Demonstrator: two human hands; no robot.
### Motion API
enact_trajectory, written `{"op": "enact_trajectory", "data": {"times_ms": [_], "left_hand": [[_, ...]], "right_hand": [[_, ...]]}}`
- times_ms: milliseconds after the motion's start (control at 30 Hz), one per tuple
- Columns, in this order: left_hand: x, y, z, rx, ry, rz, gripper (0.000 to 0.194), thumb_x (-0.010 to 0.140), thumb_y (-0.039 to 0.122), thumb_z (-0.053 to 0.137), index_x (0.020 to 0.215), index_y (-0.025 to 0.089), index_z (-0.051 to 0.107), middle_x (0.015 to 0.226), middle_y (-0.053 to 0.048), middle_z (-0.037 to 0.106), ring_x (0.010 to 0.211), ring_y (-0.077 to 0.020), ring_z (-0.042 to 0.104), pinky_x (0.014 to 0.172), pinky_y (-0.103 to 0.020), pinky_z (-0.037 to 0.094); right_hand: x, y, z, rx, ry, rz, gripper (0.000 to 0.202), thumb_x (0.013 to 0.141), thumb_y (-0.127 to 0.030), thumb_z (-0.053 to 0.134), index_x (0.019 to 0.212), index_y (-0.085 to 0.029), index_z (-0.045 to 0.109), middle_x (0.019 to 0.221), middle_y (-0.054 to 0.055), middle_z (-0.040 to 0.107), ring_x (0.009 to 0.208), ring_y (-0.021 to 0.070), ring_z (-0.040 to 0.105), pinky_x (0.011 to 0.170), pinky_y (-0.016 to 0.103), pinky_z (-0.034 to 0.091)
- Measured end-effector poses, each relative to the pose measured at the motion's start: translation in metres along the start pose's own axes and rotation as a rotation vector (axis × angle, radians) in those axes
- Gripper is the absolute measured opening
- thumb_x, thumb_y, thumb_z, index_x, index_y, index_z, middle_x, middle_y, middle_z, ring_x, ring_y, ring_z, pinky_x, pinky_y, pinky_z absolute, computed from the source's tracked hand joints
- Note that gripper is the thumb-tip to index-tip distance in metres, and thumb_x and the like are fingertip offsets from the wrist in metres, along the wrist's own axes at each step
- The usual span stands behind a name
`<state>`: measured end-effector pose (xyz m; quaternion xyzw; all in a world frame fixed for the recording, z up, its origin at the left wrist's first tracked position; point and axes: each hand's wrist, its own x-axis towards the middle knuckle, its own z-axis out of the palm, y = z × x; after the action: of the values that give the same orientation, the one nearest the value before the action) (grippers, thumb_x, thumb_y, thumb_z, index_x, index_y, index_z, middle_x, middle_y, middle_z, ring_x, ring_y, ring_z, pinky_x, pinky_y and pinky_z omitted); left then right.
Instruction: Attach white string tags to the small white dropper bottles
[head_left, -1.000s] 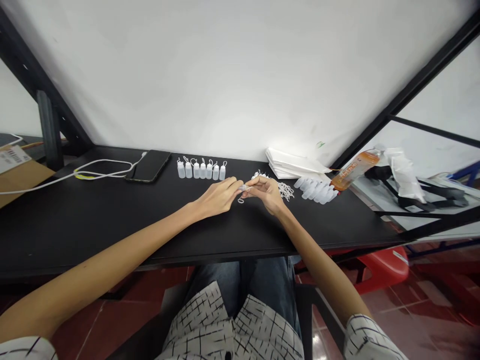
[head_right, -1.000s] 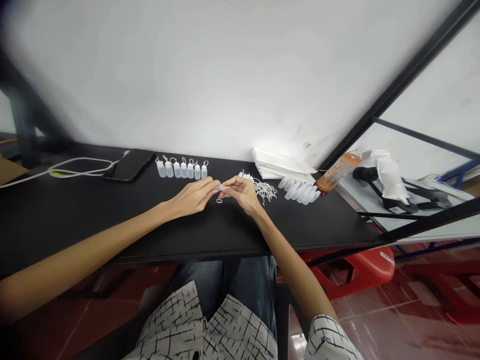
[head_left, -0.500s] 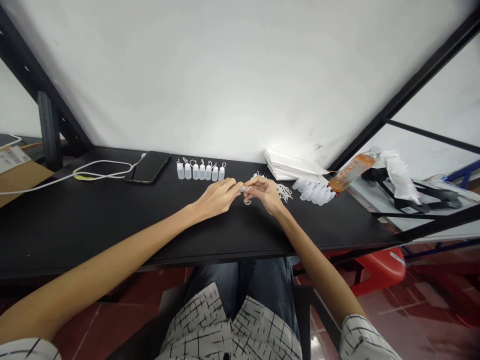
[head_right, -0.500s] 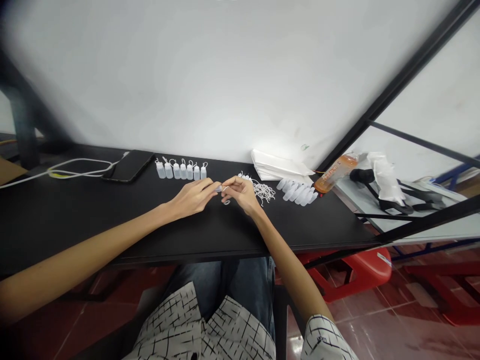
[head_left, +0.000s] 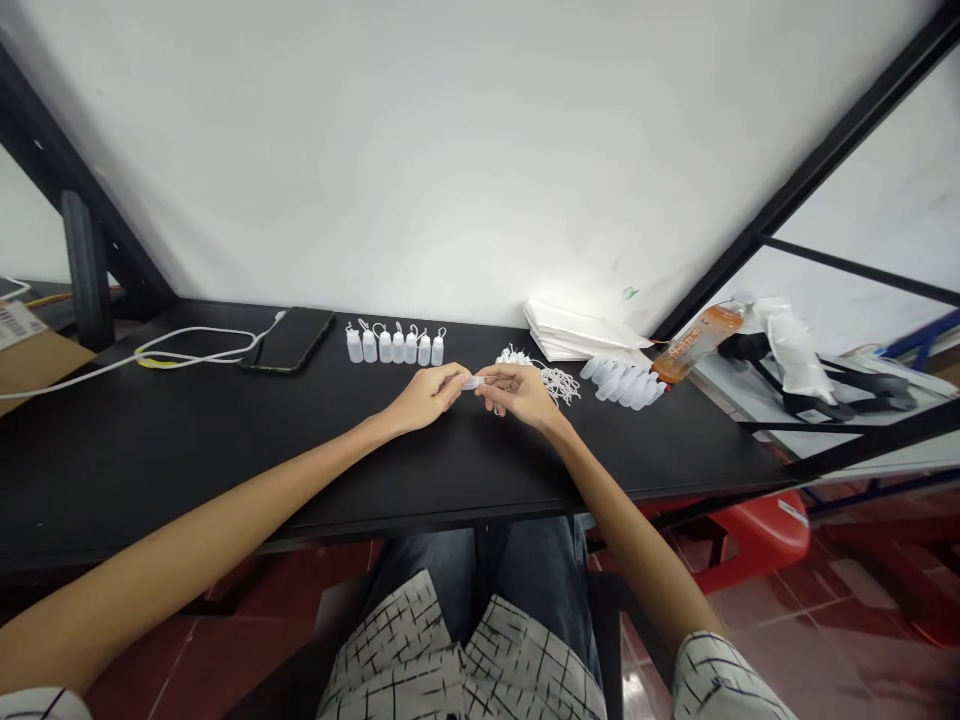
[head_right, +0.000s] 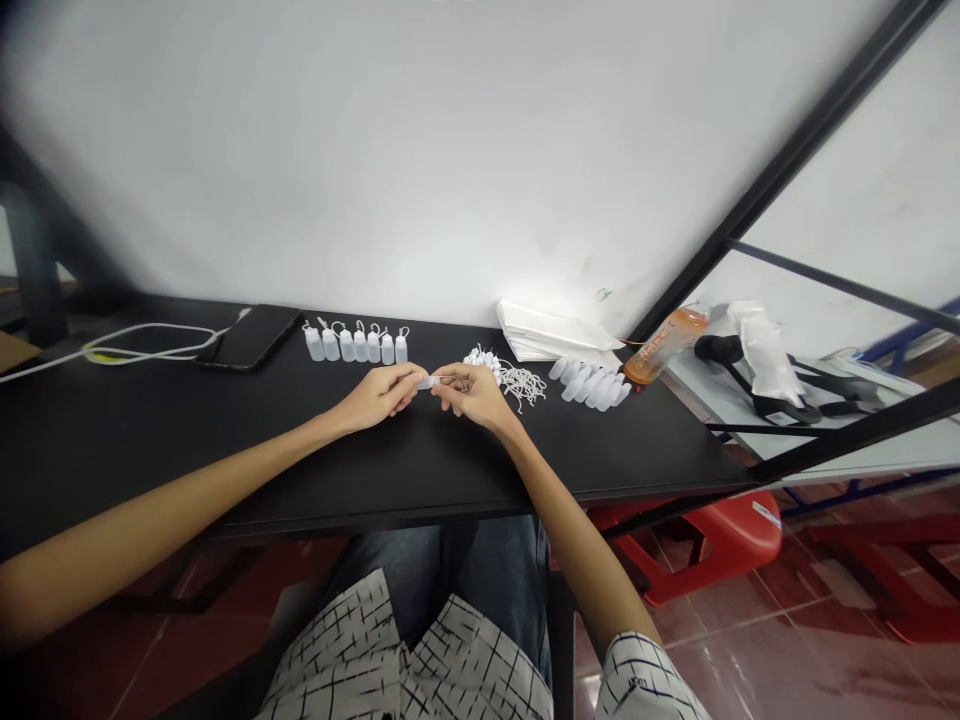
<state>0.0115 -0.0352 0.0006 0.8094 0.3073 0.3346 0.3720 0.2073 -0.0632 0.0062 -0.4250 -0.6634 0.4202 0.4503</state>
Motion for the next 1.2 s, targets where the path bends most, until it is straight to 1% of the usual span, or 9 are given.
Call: {"op": "enact_trajectory", "data": {"times_ms": [67, 200, 400, 500, 667, 800, 867, 1000, 1200], "left_hand": [[0.0, -0.002, 0.001, -0.017, -0.002, -0.008, 0.035, 0.096, 0.041, 0.039, 0.09, 0.014, 0.06, 0.057, 0.004, 0.047, 0.049, -0.0088, 0.044, 0.05, -0.021, 0.036], [0.001, -0.006, 0.002, -0.048, -0.005, -0.015, 0.033, 0.095, 0.041, 0.043, 0.096, 0.014, 0.062, 0.057, 0.005, 0.045, 0.049, -0.0085, 0.042, 0.048, -0.02, 0.035], [0.002, -0.006, 0.003, -0.227, -0.065, -0.06, 0.033, 0.094, 0.043, 0.045, 0.093, 0.014, 0.06, 0.059, 0.005, 0.041, 0.047, -0.0079, 0.04, 0.044, -0.02, 0.035], [0.002, -0.005, 0.003, -0.25, -0.067, -0.068, 0.034, 0.094, 0.044, 0.044, 0.091, 0.014, 0.059, 0.059, 0.005, 0.04, 0.047, -0.0078, 0.039, 0.043, -0.02, 0.035], [0.002, -0.007, 0.002, -0.051, -0.014, -0.015, 0.036, 0.093, 0.046, 0.048, 0.099, 0.014, 0.065, 0.059, 0.003, 0.048, 0.049, -0.0088, 0.042, 0.048, -0.021, 0.035], [0.002, -0.011, 0.003, 0.11, 0.036, 0.052, 0.033, 0.092, 0.043, 0.05, 0.103, 0.016, 0.066, 0.075, -0.001, 0.063, 0.057, -0.0105, 0.049, 0.056, -0.023, 0.038], [0.001, -0.011, 0.003, 0.153, 0.054, 0.078, 0.031, 0.092, 0.04, 0.051, 0.104, 0.016, 0.065, 0.082, -0.003, 0.067, 0.059, -0.0111, 0.051, 0.057, -0.024, 0.039], [0.0, -0.009, 0.003, 0.225, 0.089, 0.136, 0.025, 0.091, 0.035, 0.052, 0.103, 0.017, 0.064, 0.084, -0.003, 0.069, 0.058, -0.0116, 0.052, 0.059, -0.025, 0.039], [-0.001, -0.007, 0.003, 0.294, 0.093, 0.184, 0.02, 0.09, 0.029, 0.051, 0.102, 0.017, 0.062, 0.083, -0.002, 0.068, 0.062, -0.013, 0.055, 0.062, -0.026, 0.041]], "right_hand": [[0.0, 0.001, 0.001, -0.011, 0.01, 0.011, 0.038, 0.068, -0.042, 0.079, 0.09, -0.013, 0.068, 0.066, 0.001, 0.064, 0.049, 0.0101, 0.056, 0.039, 0.02, 0.041], [0.0, 0.003, 0.001, -0.02, 0.009, 0.006, 0.038, 0.067, -0.042, 0.08, 0.09, -0.013, 0.068, 0.062, 0.0, 0.063, 0.049, 0.0106, 0.057, 0.04, 0.02, 0.042], [-0.002, -0.003, -0.002, 0.008, -0.055, -0.013, 0.035, 0.071, -0.041, 0.078, 0.089, -0.012, 0.069, 0.062, 0.002, 0.066, 0.052, 0.012, 0.06, 0.043, 0.023, 0.048], [-0.002, -0.005, -0.003, 0.028, -0.082, -0.024, 0.034, 0.073, -0.041, 0.076, 0.09, -0.012, 0.07, 0.066, 0.003, 0.068, 0.055, 0.013, 0.062, 0.046, 0.023, 0.051], [0.0, 0.003, -0.002, 0.062, -0.04, -0.047, 0.035, 0.072, -0.042, 0.077, 0.088, -0.013, 0.068, 0.066, 0.003, 0.066, 0.059, 0.0154, 0.065, 0.048, 0.026, 0.055], [0.001, 0.008, -0.003, 0.13, -0.034, -0.04, 0.033, 0.071, -0.041, 0.079, 0.084, -0.014, 0.065, 0.07, 0.002, 0.066, 0.063, 0.0151, 0.066, 0.056, 0.03, 0.06], [0.001, 0.008, -0.003, 0.178, -0.025, -0.034, 0.033, 0.07, -0.04, 0.08, 0.084, -0.014, 0.065, 0.072, 0.002, 0.066, 0.066, 0.0147, 0.066, 0.061, 0.033, 0.062], [-0.001, 0.006, -0.003, 0.25, -0.02, -0.014, 0.034, 0.068, -0.039, 0.082, 0.085, -0.014, 0.066, 0.075, 0.002, 0.065, 0.07, 0.0148, 0.065, 0.067, 0.036, 0.063], [-0.002, 0.004, -0.002, 0.272, -0.01, 0.001, 0.035, 0.067, -0.038, 0.083, 0.084, -0.014, 0.066, 0.074, 0.001, 0.064, 0.071, 0.0147, 0.065, 0.07, 0.039, 0.064]]}}
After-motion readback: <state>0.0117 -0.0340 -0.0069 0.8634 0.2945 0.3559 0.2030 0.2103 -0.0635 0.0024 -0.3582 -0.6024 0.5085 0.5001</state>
